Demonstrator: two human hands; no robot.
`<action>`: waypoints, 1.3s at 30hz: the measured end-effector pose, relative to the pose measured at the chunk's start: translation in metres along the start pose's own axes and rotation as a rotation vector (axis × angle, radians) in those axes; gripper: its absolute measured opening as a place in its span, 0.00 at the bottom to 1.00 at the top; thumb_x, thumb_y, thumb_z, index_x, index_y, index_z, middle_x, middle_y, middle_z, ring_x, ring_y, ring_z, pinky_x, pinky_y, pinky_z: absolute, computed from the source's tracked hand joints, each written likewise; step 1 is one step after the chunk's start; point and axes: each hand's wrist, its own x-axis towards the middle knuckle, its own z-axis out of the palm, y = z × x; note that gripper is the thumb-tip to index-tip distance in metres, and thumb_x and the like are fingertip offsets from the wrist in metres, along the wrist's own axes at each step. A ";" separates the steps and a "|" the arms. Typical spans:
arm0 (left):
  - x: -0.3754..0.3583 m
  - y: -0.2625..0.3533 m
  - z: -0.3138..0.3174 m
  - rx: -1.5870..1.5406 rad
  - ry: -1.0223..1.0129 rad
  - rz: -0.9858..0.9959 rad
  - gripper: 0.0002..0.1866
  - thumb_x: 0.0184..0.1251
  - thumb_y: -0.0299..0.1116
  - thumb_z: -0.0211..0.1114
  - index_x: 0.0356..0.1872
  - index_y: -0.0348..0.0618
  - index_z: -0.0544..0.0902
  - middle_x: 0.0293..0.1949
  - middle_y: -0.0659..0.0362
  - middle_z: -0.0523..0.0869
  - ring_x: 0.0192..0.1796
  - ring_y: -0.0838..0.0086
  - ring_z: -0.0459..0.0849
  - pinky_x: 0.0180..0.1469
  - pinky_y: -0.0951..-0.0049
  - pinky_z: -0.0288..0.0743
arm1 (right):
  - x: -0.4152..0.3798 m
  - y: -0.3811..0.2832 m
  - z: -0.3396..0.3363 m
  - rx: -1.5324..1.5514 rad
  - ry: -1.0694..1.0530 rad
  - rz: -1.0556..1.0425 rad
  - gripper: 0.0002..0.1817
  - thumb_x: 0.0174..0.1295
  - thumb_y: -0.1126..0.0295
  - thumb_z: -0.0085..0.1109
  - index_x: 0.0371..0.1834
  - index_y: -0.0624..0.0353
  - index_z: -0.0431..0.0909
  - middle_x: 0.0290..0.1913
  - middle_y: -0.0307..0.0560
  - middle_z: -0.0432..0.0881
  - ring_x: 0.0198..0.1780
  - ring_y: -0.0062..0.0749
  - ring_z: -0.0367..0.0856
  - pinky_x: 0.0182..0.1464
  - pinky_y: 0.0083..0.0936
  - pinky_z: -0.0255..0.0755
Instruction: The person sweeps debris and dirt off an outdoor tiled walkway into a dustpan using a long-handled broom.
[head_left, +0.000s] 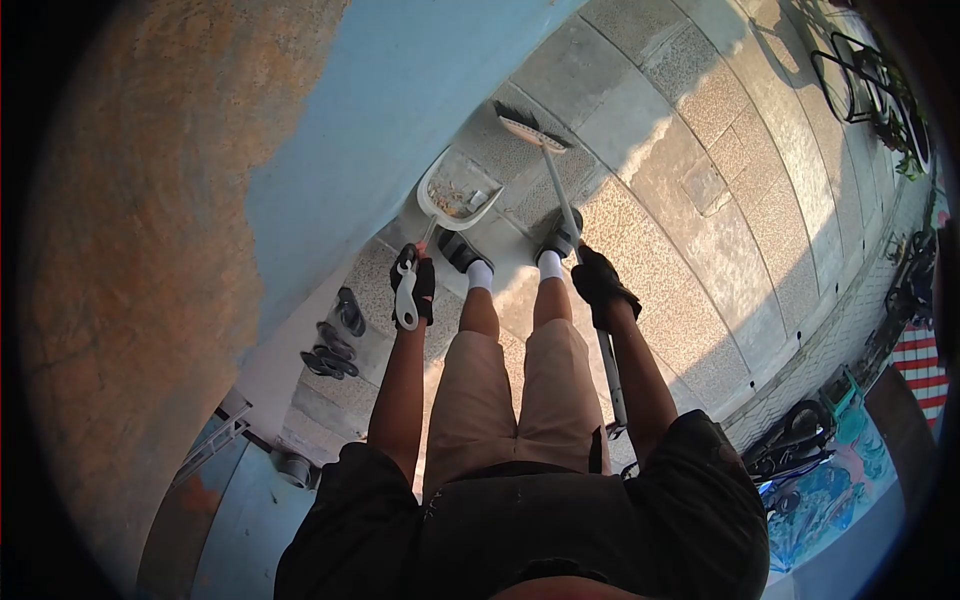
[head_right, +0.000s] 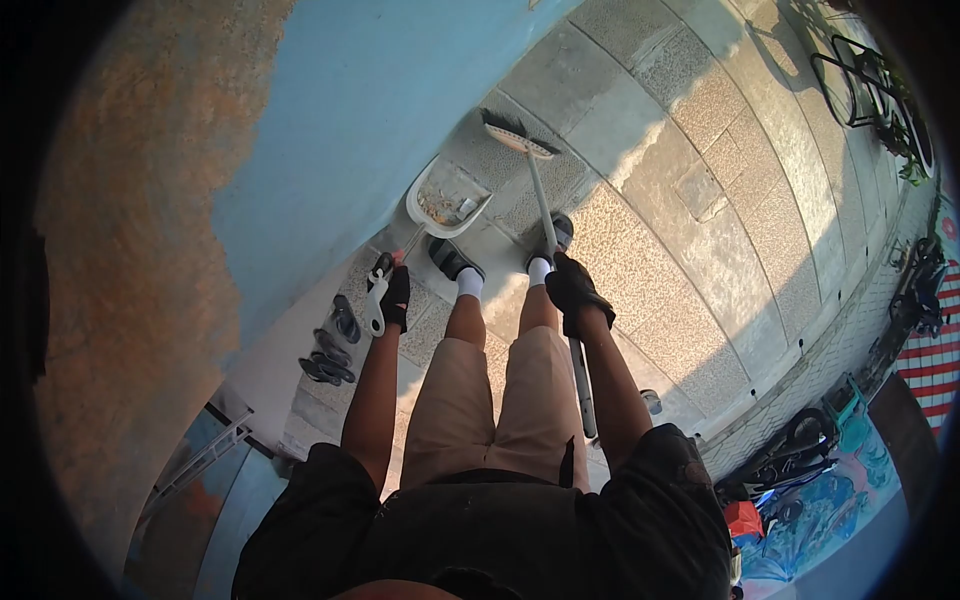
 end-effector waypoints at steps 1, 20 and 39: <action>0.000 0.000 0.000 0.003 0.003 -0.001 0.09 0.59 0.22 0.54 0.40 0.35 0.79 0.38 0.52 0.83 0.41 0.71 0.81 0.47 0.72 0.74 | 0.013 -0.013 -0.008 0.071 0.041 0.079 0.20 0.60 0.66 0.45 0.55 0.59 0.70 0.42 0.61 0.79 0.43 0.50 0.80 0.42 0.40 0.71; -0.002 -0.037 -0.008 -0.145 0.192 -0.255 0.08 0.66 0.36 0.58 0.35 0.41 0.78 0.33 0.58 0.82 0.38 0.72 0.80 0.43 0.70 0.73 | -0.065 0.057 0.010 0.147 -0.063 0.032 0.29 0.55 0.72 0.46 0.65 0.56 0.65 0.42 0.53 0.81 0.43 0.38 0.81 0.44 0.33 0.74; -0.047 0.107 -0.061 -1.068 0.370 -0.226 0.06 0.67 0.38 0.54 0.35 0.49 0.72 0.42 0.49 0.85 0.40 0.62 0.80 0.36 0.62 0.76 | -0.211 0.192 -0.147 0.958 0.298 0.166 0.04 0.61 0.73 0.45 0.30 0.50 0.63 0.18 0.36 0.62 0.15 0.22 0.61 0.16 0.22 0.60</action>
